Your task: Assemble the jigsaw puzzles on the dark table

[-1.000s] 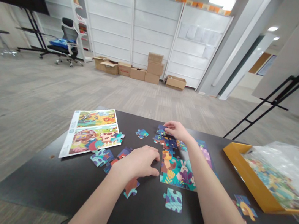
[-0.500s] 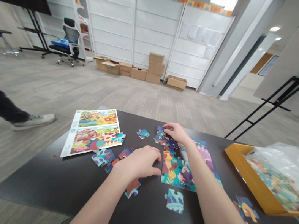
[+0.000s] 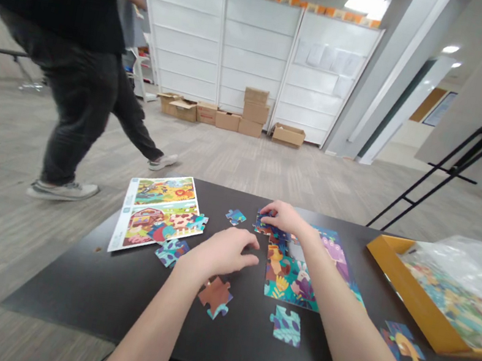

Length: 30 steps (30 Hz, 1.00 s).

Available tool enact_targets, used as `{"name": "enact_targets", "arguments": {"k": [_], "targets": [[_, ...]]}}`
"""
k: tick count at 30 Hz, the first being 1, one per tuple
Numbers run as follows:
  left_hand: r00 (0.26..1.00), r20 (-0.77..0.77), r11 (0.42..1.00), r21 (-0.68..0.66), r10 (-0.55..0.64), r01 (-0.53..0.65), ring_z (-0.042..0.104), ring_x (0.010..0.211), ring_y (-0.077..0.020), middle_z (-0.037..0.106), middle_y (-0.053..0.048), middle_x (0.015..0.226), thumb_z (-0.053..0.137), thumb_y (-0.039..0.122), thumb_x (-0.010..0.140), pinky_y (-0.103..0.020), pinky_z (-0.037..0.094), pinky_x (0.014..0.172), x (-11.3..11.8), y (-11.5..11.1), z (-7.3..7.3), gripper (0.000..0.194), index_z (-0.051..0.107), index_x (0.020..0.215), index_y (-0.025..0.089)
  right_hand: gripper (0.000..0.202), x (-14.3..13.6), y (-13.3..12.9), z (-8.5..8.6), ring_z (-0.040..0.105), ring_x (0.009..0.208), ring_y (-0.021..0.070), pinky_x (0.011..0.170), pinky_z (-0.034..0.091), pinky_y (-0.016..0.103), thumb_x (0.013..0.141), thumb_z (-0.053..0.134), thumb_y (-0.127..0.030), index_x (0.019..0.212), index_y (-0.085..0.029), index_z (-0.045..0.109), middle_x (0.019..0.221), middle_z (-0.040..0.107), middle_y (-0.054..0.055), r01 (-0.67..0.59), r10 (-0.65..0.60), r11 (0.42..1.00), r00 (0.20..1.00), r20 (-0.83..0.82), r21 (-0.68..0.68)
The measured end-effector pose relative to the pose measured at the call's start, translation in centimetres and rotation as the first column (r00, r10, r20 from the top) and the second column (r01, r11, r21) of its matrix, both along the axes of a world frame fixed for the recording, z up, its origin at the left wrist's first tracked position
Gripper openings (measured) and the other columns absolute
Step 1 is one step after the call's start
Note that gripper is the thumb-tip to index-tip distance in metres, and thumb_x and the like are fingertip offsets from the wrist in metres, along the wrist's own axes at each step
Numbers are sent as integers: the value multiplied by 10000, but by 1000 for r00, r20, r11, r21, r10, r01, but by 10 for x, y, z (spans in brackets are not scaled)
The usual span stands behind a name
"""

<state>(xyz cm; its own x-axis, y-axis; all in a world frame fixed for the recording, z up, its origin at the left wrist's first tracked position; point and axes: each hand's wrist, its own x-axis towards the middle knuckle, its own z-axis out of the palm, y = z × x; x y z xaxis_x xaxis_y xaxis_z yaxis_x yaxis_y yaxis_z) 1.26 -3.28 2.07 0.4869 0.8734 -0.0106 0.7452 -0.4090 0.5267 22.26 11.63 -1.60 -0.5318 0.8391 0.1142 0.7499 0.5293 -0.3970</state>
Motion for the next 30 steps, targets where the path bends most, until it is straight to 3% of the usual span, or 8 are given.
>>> {"name": "enact_targets", "arguments": {"k": [5, 7, 13, 20, 24, 30], "targets": [[949, -85, 951, 85, 305, -298, 695, 1022, -240, 762, -69, 1085, 555, 311, 917, -318, 510, 877, -42, 3, 16, 258, 723, 1087, 214, 224, 1, 2, -5, 666, 814, 174, 761, 493, 255, 794, 762, -294, 1006, -236, 810, 943, 762, 43, -8, 7, 1000, 1000, 20, 8], [915, -159, 929, 71, 371, -364, 705, 987, -243, 768, -69, 1048, 585, 311, 890, -318, 509, 833, -56, 1, 20, 225, 722, 1039, 211, 216, 1, 1, -4, 669, 812, 176, 760, 496, 256, 797, 757, -301, 996, -238, 810, 941, 764, 42, -11, 11, 1000, 1000, 12, 7], [910, -281, 938, -79, 305, -338, 723, 932, -232, 777, -30, 938, 747, 324, 714, -270, 505, 719, -63, -13, 23, 211, 713, 901, 230, 219, -2, -4, 11, 671, 812, 182, 759, 500, 271, 831, 726, -323, 1009, -217, 795, 947, 761, 57, 33, -32, 997, 999, -13, 63], [863, -403, 926, -88, 304, -367, 716, 1006, -283, 755, -88, 1081, 855, 350, 599, -313, 527, 766, -51, -17, 21, 457, 713, 1015, 224, 190, -9, -14, 33, 669, 843, 191, 798, 502, 299, 836, 728, -303, 984, -198, 786, 955, 749, 68, 22, -19, 995, 999, -28, 93], [859, -411, 934, -49, 304, -354, 716, 1014, -303, 751, -107, 1084, 862, 353, 599, -335, 536, 790, -47, -13, 14, 498, 710, 1052, 217, 167, -16, -23, 46, 674, 853, 194, 812, 507, 306, 831, 731, -279, 964, -192, 782, 959, 753, 73, -5, 8, 997, 999, -37, 79], [897, -334, 943, -59, 290, -327, 726, 935, -249, 758, -80, 1018, 843, 287, 642, -286, 527, 745, -37, -7, 7, 426, 704, 1038, 210, 168, -26, -34, 57, 681, 849, 199, 796, 514, 307, 832, 728, -277, 972, -195, 773, 962, 759, 72, -62, 64, 996, 997, -35, 57]]}}
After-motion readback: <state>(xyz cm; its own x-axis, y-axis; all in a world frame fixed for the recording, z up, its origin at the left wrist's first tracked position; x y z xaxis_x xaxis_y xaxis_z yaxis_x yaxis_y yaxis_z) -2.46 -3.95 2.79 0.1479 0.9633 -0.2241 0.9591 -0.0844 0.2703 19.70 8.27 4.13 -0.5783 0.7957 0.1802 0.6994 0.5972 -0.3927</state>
